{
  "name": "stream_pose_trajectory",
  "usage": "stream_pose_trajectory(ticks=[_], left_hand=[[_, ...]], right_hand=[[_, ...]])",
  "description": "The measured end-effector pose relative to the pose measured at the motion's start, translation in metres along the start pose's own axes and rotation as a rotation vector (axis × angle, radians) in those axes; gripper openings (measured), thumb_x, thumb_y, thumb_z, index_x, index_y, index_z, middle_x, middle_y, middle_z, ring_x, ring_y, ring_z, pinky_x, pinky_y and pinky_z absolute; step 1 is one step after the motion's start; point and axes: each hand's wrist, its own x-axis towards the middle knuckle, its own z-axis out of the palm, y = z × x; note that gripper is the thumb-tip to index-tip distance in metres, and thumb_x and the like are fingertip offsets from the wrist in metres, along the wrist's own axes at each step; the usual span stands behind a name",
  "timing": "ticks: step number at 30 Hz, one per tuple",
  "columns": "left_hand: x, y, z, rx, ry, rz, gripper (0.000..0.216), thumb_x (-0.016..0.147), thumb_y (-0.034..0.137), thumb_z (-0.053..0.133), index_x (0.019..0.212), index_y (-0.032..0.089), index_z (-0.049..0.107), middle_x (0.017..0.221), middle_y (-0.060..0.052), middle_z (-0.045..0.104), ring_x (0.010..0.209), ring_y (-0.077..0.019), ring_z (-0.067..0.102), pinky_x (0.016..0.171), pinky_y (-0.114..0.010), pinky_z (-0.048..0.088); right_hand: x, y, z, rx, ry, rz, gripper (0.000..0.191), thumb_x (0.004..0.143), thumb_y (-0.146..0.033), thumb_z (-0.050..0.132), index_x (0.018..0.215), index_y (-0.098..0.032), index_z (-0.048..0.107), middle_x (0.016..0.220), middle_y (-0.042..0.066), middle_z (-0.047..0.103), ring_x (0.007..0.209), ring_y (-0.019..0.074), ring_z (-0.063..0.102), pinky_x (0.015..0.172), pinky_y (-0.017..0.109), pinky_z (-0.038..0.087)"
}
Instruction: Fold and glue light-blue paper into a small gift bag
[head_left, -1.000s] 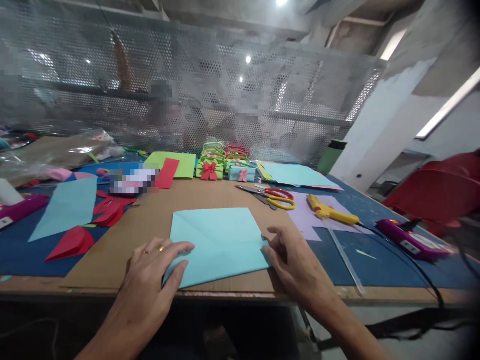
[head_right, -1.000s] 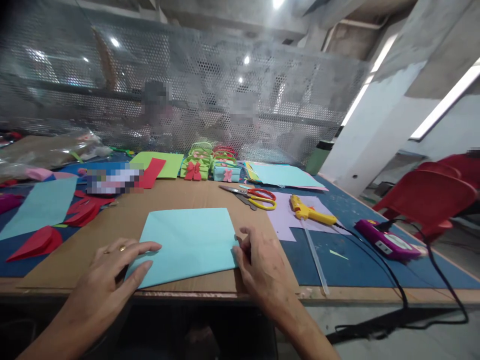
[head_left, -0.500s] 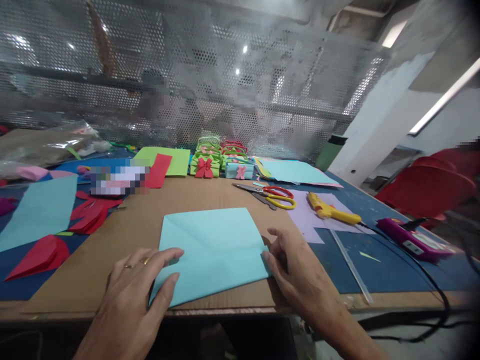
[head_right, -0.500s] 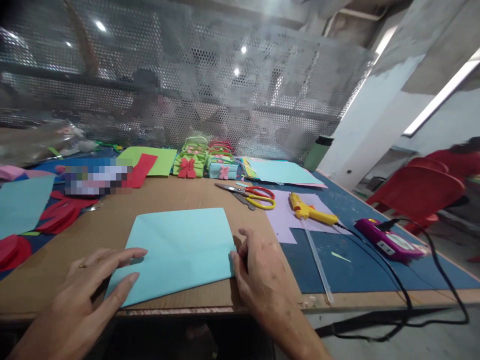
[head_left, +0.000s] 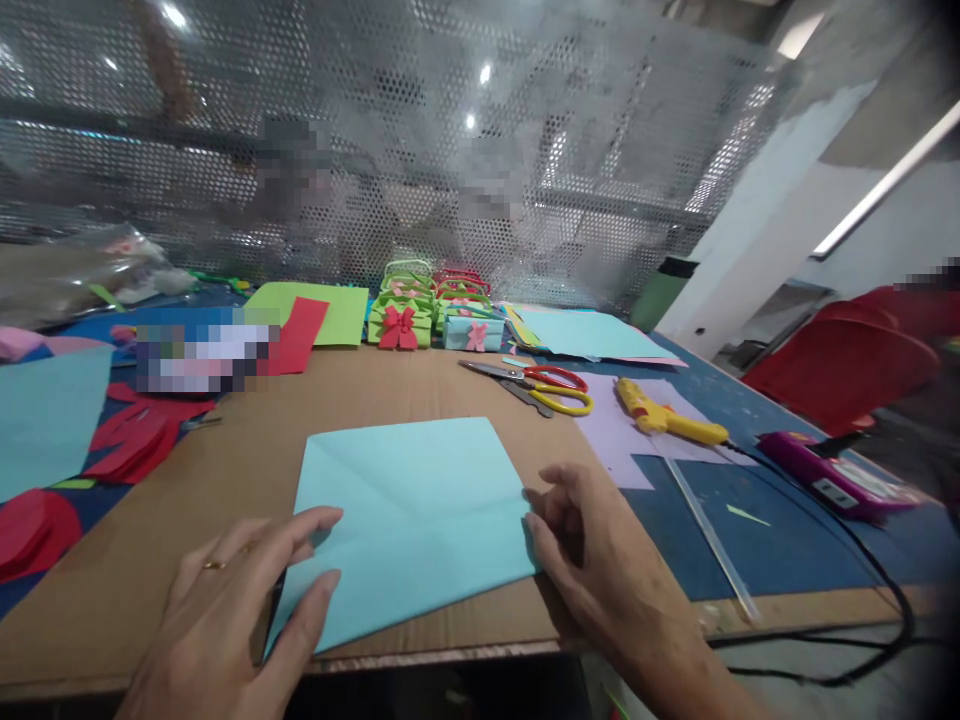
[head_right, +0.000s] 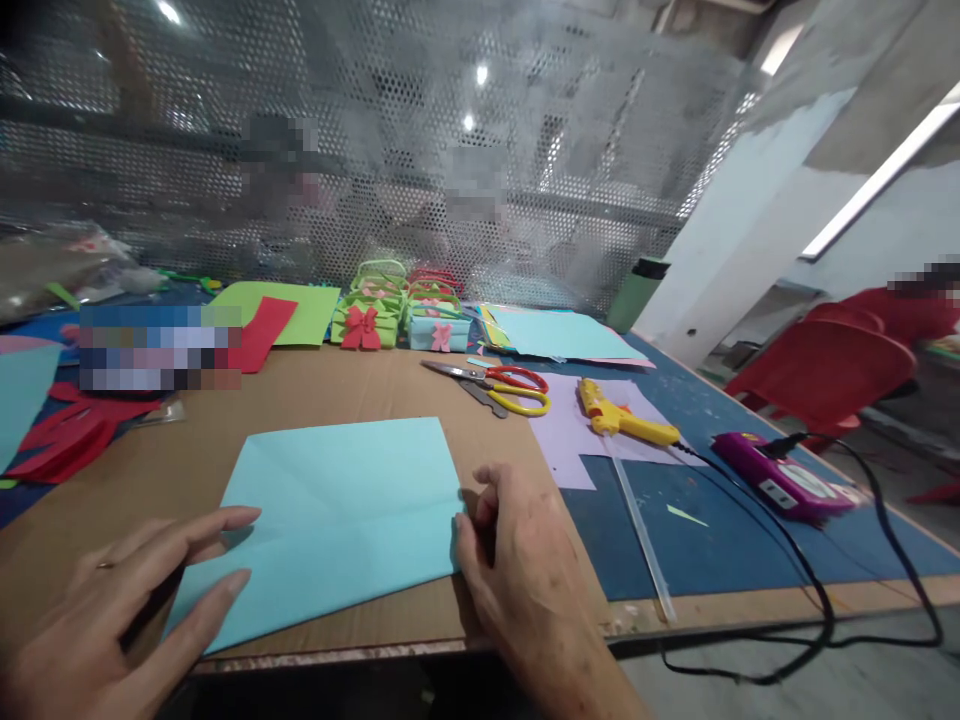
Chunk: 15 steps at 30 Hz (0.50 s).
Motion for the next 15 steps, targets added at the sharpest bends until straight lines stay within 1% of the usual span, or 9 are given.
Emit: stream_pose_trajectory(ticks=[2,4,6,8,11,13,15], left_hand=[[-0.001,0.002,0.000,-0.003,-0.004,-0.015,0.030,0.097,0.044,0.048,0.123,0.032,0.054,0.110,-0.004,0.064,0.097,-0.0257,0.056,0.084,-0.041,0.039],[0.000,0.004,-0.002,0.000,-0.011,-0.017,0.028,0.097,0.042,0.048,0.122,0.031,0.055,0.109,-0.003,0.064,0.099,-0.0257,0.056,0.085,-0.041,0.039],[0.001,0.006,-0.005,-0.001,-0.016,-0.019,0.025,0.097,0.039,0.047,0.119,0.030,0.054,0.107,-0.003,0.064,0.098,-0.0246,0.058,0.086,-0.040,0.040],[0.002,0.009,-0.008,0.000,-0.014,-0.022,0.023,0.097,0.035,0.048,0.118,0.029,0.053,0.105,-0.003,0.064,0.096,-0.0230,0.059,0.085,-0.038,0.042],[0.004,0.011,-0.012,0.031,-0.012,-0.039,0.026,0.095,0.032,0.050,0.121,0.027,0.051,0.103,-0.002,0.063,0.093,-0.0211,0.060,0.080,-0.035,0.044],[0.004,0.011,-0.014,0.054,-0.010,-0.053,0.030,0.095,0.030,0.050,0.125,0.026,0.049,0.097,-0.002,0.062,0.088,-0.0204,0.060,0.078,-0.035,0.044],[0.005,0.011,-0.017,0.073,-0.006,-0.041,0.031,0.095,0.028,0.050,0.126,0.025,0.047,0.088,0.000,0.060,0.085,-0.0205,0.060,0.079,-0.036,0.043]], right_hand=[[0.000,-0.001,-0.002,-0.021,-0.003,-0.055,0.003,0.089,-0.026,0.052,0.090,-0.023,0.052,0.074,0.000,0.058,0.066,0.0185,0.054,0.060,0.033,0.038],[0.001,-0.001,-0.004,-0.021,-0.018,-0.151,0.009,0.092,-0.023,0.050,0.083,-0.023,0.052,0.075,0.000,0.058,0.067,0.0177,0.053,0.063,0.033,0.037],[0.002,0.001,-0.004,-0.010,-0.019,-0.232,0.011,0.094,-0.023,0.048,0.085,-0.023,0.055,0.078,0.001,0.058,0.071,0.0180,0.054,0.066,0.033,0.037],[0.003,0.005,-0.003,-0.010,-0.011,-0.270,0.011,0.096,-0.027,0.050,0.087,-0.023,0.055,0.080,0.002,0.058,0.073,0.0185,0.054,0.069,0.034,0.037],[0.005,0.013,0.001,-0.003,-0.008,-0.299,0.014,0.096,-0.033,0.051,0.088,-0.024,0.055,0.079,0.002,0.057,0.071,0.0188,0.053,0.068,0.034,0.037],[0.005,0.018,0.004,-0.004,-0.013,-0.306,0.017,0.097,-0.038,0.050,0.089,-0.024,0.055,0.078,0.002,0.057,0.070,0.0194,0.053,0.068,0.035,0.037],[0.005,0.020,0.005,-0.012,-0.030,-0.307,0.019,0.097,-0.041,0.049,0.089,-0.025,0.055,0.077,0.002,0.057,0.070,0.0199,0.053,0.069,0.036,0.037]])
